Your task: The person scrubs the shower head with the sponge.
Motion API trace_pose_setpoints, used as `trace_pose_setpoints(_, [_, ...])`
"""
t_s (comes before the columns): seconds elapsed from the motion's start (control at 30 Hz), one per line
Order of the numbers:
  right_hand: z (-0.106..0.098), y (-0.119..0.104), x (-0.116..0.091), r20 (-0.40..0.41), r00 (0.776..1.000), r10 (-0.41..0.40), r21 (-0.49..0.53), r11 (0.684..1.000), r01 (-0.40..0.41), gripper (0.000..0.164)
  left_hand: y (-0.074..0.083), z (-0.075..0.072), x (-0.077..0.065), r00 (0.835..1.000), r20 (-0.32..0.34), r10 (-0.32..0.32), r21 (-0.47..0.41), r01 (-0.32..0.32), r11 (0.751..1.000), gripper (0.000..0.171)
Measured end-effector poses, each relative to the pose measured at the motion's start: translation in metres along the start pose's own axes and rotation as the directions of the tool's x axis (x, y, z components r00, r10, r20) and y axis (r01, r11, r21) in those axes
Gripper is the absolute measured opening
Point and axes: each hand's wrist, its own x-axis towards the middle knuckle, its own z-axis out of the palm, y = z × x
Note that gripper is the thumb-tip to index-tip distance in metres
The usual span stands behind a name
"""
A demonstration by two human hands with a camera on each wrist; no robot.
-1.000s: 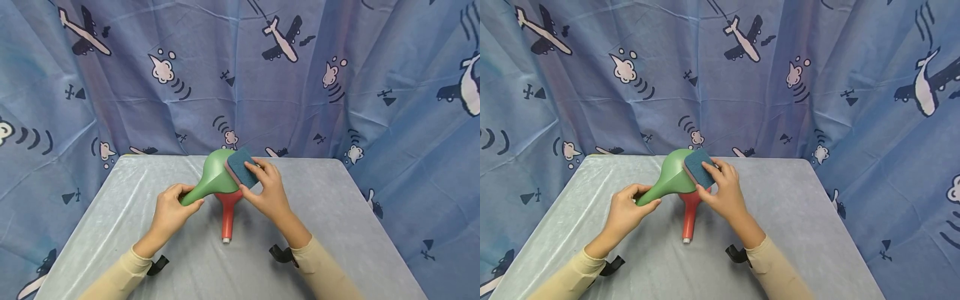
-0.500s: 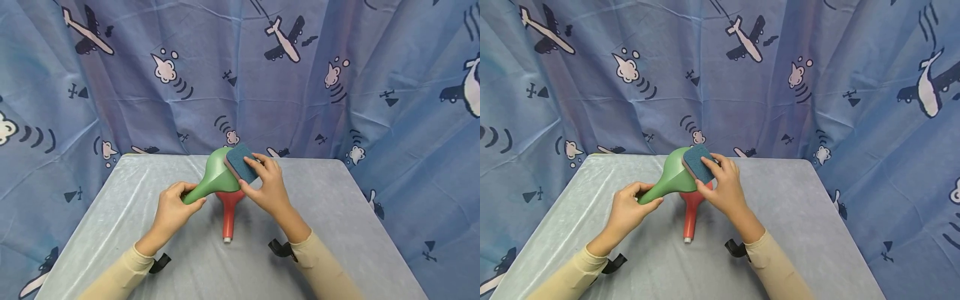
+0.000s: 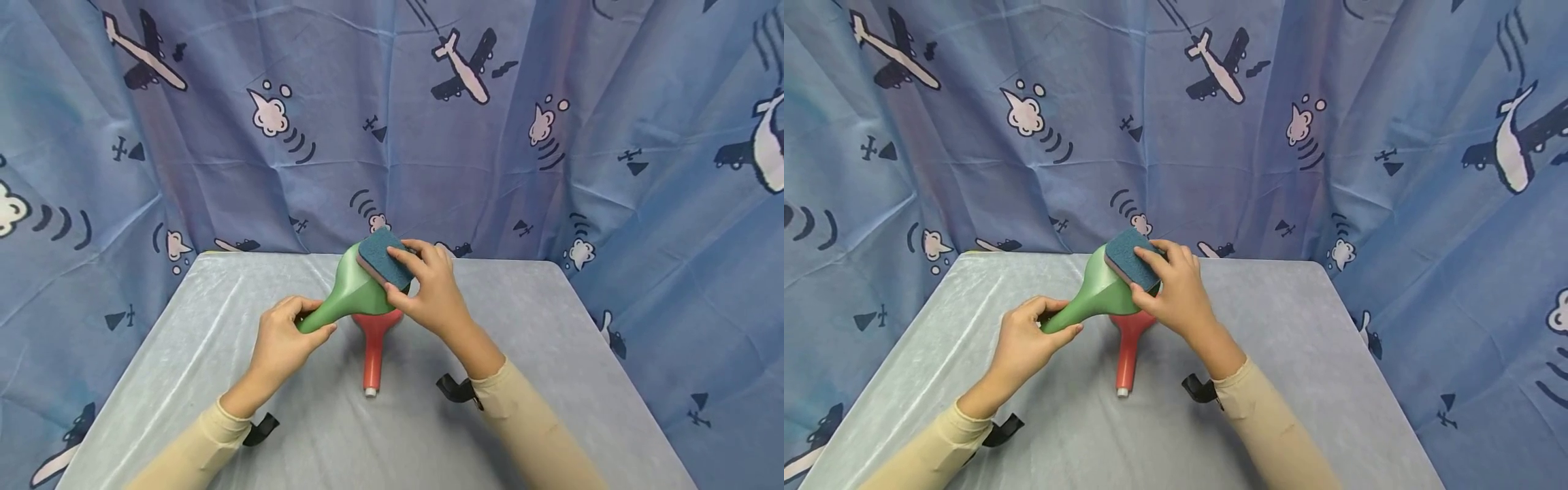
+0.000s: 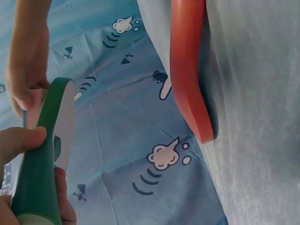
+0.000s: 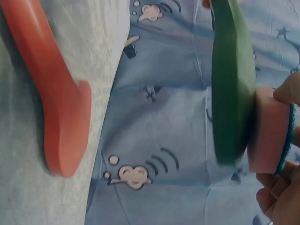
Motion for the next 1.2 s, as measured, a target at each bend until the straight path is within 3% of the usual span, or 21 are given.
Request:
trace_pose_setpoints(0.17, [0.002, -0.012, -0.001, 0.067, 0.990, -0.121, -0.002, 0.993, 0.121, 0.055, 0.000, 0.001, -0.001, 1.000, 0.007, 0.002, 0.005, -0.002, 1.000, 0.037])
trace_pose_setpoints(0.43, [-0.002, 0.004, 0.013, 0.015, 1.000, 0.005, -0.033, 0.999, -0.004, 0.051, 0.003, 0.001, -0.003, 1.000, 0.025, -0.005, 0.006, 0.005, 1.000, 0.039])
trace_pose_setpoints(0.67, [0.002, -0.009, 0.010, 0.092, 0.982, -0.164, -0.039, 0.985, 0.169, 0.055, 0.002, 0.001, -0.004, 1.000, 0.029, 0.006, 0.015, -0.007, 1.000, 0.038])
trace_pose_setpoints(0.73, [0.002, -0.007, 0.013, 0.085, 0.986, -0.145, -0.049, 0.987, 0.150, 0.054, 0.002, 0.002, -0.003, 1.000, 0.027, 0.011, 0.015, -0.011, 1.000, 0.038])
trace_pose_setpoints(0.9, [-0.004, 0.007, 0.022, 0.039, 0.999, -0.007, -0.059, 0.998, 0.009, 0.050, 0.002, 0.002, -0.003, 1.000, 0.025, 0.016, 0.011, -0.017, 1.000, 0.038])
trace_pose_setpoints(0.97, [-0.004, 0.008, 0.021, 0.036, 0.999, -0.005, -0.060, 0.998, 0.007, 0.051, 0.002, 0.003, -0.002, 0.999, 0.026, 0.019, 0.010, -0.019, 1.000, 0.038])
trace_pose_setpoints(1.2, [0.003, -0.013, 0.010, 0.086, 0.980, -0.181, -0.082, 0.979, 0.188, 0.054, 0.002, 0.004, 0.000, 1.000, 0.021, 0.022, 0.015, -0.022, 1.000, 0.038])
